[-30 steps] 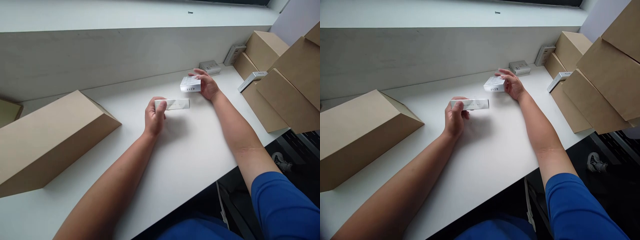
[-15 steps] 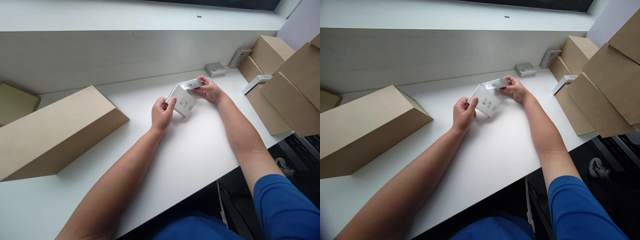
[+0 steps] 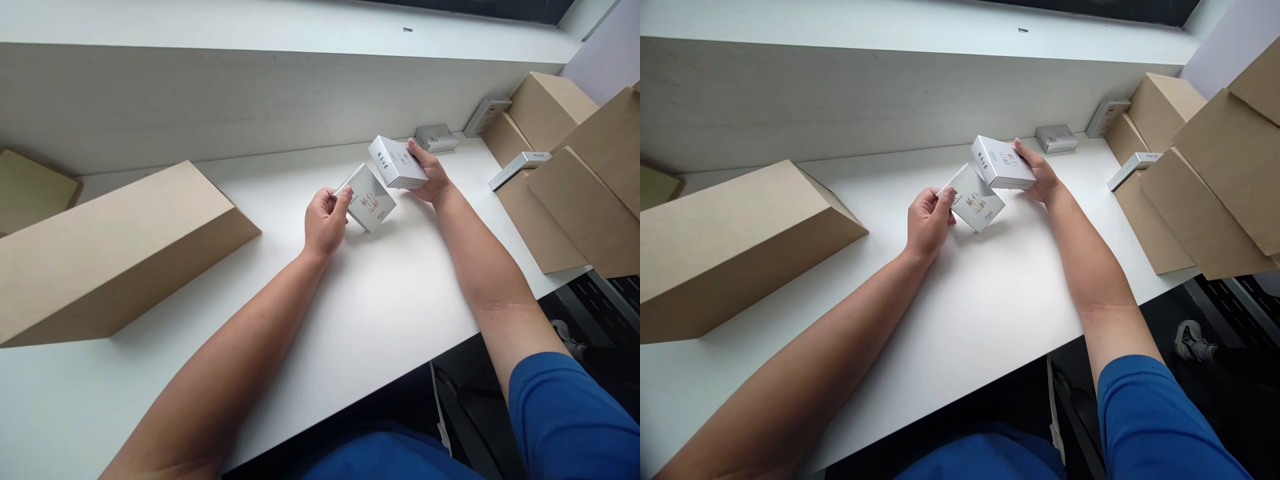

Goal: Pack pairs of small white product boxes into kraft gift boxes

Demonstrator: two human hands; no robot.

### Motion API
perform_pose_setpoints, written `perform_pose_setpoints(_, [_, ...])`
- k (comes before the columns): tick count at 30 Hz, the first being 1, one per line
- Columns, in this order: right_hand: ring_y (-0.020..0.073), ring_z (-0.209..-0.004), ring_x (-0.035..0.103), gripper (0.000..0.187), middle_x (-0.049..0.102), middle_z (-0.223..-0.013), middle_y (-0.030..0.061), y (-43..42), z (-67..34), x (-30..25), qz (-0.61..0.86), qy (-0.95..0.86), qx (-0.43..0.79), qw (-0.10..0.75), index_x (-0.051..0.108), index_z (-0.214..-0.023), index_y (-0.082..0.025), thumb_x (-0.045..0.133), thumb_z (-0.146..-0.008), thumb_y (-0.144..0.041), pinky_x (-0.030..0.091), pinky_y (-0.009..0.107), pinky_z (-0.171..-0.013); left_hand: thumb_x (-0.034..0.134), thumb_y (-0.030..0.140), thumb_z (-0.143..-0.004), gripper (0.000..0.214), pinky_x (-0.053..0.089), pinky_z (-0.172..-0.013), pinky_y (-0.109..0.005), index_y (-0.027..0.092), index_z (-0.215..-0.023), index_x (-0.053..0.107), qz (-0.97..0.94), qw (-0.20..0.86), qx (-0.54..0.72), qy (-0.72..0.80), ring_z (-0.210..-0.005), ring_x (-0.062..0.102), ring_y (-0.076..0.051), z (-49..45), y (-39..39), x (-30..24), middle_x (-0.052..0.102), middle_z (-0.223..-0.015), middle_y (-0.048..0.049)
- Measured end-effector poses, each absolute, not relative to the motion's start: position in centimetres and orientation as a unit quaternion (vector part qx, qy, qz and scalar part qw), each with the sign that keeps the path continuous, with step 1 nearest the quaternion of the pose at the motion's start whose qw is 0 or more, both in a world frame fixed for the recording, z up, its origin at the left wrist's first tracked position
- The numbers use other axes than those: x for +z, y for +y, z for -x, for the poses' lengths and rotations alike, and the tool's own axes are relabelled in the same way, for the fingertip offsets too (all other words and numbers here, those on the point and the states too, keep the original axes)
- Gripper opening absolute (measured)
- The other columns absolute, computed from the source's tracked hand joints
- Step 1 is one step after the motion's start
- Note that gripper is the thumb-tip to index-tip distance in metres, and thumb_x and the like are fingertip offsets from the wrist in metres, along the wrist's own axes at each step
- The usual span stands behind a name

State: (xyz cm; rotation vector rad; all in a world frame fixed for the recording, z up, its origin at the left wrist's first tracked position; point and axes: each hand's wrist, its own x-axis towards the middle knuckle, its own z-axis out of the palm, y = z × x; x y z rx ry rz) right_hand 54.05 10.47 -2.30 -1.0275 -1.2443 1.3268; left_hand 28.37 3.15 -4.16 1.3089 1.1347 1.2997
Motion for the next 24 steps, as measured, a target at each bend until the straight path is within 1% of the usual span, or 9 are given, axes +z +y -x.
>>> perform_pose_setpoints(3, [0.0213,-0.082,0.071,0.076,0.071,-0.092,0.0036,11.0,-53.2,-2.1,0.432,-0.524,0.536,0.502,0.062,-0.105,-0.025,0.068,-0.076,-0.095,0.05,0.03,-0.054,0.069,0.047,-0.101,0.034,0.047,-0.064,-0.027,0.023,-0.081,0.057,-0.531,0.477,0.532,0.455,-0.061,0.058,-0.014,-28.3,3.3,-4.4,0.058,-0.063,0.0033])
perform_pose_setpoints(5, [0.0183,-0.074,0.066,0.076,0.066,-0.085,0.0021,11.5,-52.3,-2.2,0.438,-0.519,0.502,0.535,0.057,-0.096,-0.025,0.066,-0.075,-0.097,0.046,0.029,-0.051,0.066,0.043,-0.104,0.03,0.049,-0.07,-0.027,0.023,-0.084,0.057,-0.534,0.482,0.528,0.451,-0.067,0.063,-0.015,-28.3,3.4,-4.5,0.063,-0.067,0.002])
perform_pose_setpoints(7, [0.0153,-0.069,0.06,0.075,0.057,-0.078,-0.0007,11.8,-51.3,-2.4,0.443,-0.519,0.45,0.576,0.049,-0.089,-0.026,0.068,-0.074,-0.097,0.043,0.027,-0.05,0.063,0.041,-0.107,0.027,0.049,-0.073,-0.027,0.023,-0.088,0.057,-0.536,0.486,0.521,0.453,-0.074,0.066,-0.016,-28.3,3.4,-4.7,0.068,-0.073,0.0002])
perform_pose_setpoints(10, [0.0123,-0.067,0.054,0.075,0.046,-0.074,-0.0032,11.6,-49.9,-2.5,0.444,-0.551,0.387,0.591,0.041,-0.085,-0.026,0.075,-0.073,-0.092,0.041,0.025,-0.052,0.062,0.04,-0.108,0.024,0.047,-0.073,-0.028,0.023,-0.092,0.056,-0.529,0.483,0.516,0.47,-0.079,0.066,-0.016,-28.3,3.4,-4.7,0.073,-0.082,-0.002])
perform_pose_setpoints(12, [0.011,-0.065,0.05,0.075,0.043,-0.073,-0.0038,10.9,-49.1,-2.4,0.44,-0.579,0.365,0.581,0.04,-0.083,-0.026,0.077,-0.072,-0.09,0.039,0.025,-0.054,0.062,0.041,-0.107,0.025,0.045,-0.07,-0.029,0.023,-0.092,0.054,-0.529,0.471,0.511,0.487,-0.076,0.064,-0.016,-28.4,3.3,-4.6,0.073,-0.083,-0.0023])
perform_pose_setpoints(15, [0.0103,-0.065,0.046,0.078,0.046,-0.073,-0.0041,10.0,-48.3,-2.3,0.437,-0.59,0.359,0.577,0.043,-0.083,-0.026,0.077,-0.067,-0.094,0.037,0.026,-0.056,0.061,0.036,-0.107,0.025,0.041,-0.066,-0.03,0.023,-0.088,0.053,-0.529,0.45,0.507,0.511,-0.069,0.057,-0.016,-28.6,3.3,-4.4,0.067,-0.077,-0.0004])
perform_pose_setpoints(18, [0.012,-0.072,0.053,0.079,0.056,-0.079,-0.003,9.5,-48.1,-2.2,0.442,-0.586,0.381,0.562,0.05,-0.089,-0.026,0.082,-0.063,-0.093,0.044,0.028,-0.064,0.057,0.026,-0.106,0.02,0.042,-0.07,-0.03,0.023,-0.087,0.053,-0.521,0.433,0.522,0.519,-0.073,0.057,-0.016,-28.6,3.3,-4.3,0.062,-0.079,0.0])
perform_pose_setpoints(21, [0.0138,-0.079,0.059,0.078,0.06,-0.082,-0.0028,9.7,-48.5,-2.1,0.445,-0.586,0.374,0.565,0.055,-0.097,-0.026,0.088,-0.061,-0.087,0.05,0.03,-0.072,0.063,0.027,-0.102,0.011,0.047,-0.083,-0.032,0.023,-0.095,0.055,-0.52,0.42,0.535,0.517,-0.093,0.062,-0.019,-28.7,3.3,-4.4,0.066,-0.097,-0.0032])
perform_pose_setpoints(24, [0.0155,-0.082,0.063,0.078,0.061,-0.084,-0.0024,10.2,-49.6,-1.4,0.447,-0.58,0.345,0.588,0.057,-0.105,-0.028,0.086,-0.063,-0.087,0.052,0.032,-0.075,0.07,0.03,-0.097,0.02,0.047,-0.1,-0.037,0.024,-0.108,0.054,-0.517,0.416,0.539,0.518,-0.119,0.06,-0.024,-28.7,3.2,-4.7,0.066,-0.114,-0.0067])
